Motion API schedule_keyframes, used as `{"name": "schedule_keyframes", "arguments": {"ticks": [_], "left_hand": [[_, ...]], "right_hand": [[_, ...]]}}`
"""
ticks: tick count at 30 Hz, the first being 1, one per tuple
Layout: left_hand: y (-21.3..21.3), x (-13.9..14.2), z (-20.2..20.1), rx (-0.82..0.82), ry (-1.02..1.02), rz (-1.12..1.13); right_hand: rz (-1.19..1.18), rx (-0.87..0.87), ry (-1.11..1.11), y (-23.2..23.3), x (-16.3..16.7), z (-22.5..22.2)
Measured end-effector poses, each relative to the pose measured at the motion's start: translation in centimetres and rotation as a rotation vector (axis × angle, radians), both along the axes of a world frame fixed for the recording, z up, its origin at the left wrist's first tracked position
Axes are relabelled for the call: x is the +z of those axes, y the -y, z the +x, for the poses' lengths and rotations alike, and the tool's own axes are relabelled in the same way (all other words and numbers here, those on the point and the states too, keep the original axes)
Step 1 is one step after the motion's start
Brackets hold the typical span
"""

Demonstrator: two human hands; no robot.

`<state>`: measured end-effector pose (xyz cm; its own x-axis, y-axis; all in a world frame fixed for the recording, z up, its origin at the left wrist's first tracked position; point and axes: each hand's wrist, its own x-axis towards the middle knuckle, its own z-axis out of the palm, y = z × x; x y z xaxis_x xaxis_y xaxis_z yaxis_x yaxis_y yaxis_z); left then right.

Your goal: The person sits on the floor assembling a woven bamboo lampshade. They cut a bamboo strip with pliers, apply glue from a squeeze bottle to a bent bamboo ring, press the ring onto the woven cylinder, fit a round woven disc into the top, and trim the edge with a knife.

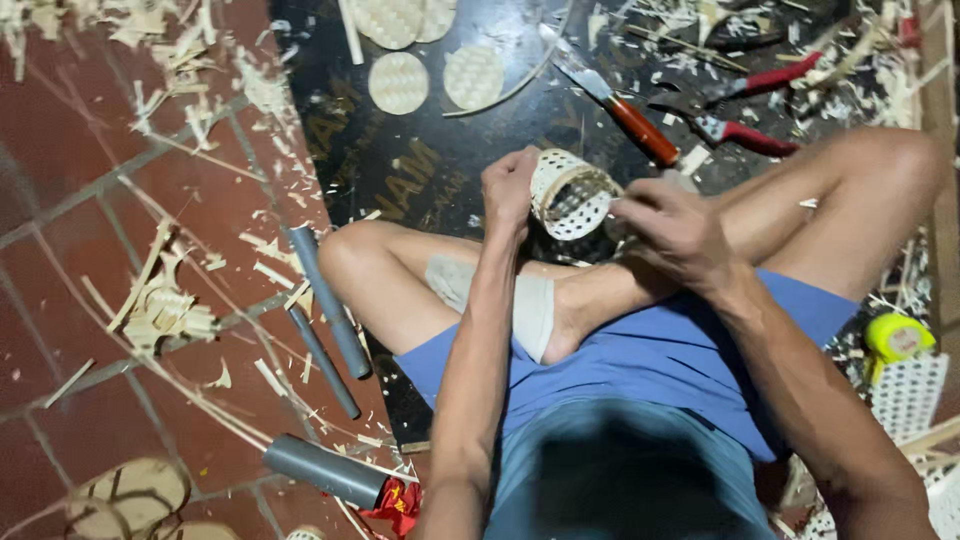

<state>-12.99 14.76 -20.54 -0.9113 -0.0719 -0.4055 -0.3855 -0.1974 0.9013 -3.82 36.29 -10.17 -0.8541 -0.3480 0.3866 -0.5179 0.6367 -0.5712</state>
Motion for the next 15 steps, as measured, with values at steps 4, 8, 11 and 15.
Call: {"name": "schedule_keyframes", "arguments": {"ticks": [4, 8, 11, 15], "left_hand": [[0.8, 1.2, -0.2, 0.038, 0.014, -0.215], [0.9, 1.8, -0.8, 0.192, 0.125, 0.014], [1.3, 1.2, -1.3, 0.251, 0.066, -0.002], [2.2, 0.6, -0.7, 0.308, -0.033, -0.317]], "right_hand": [[-0.198, -0.183, -0.33, -1.5, 1.9, -1.0], [-0.547, -0.321, -0.266, -5.3, 2.4, -2.8], [-0.873, -0.406, -0.074, -8.6, 2.2, -3.7], [-1.183, -0.417, 0.089, -7.7, -0.2, -3.9]]}}
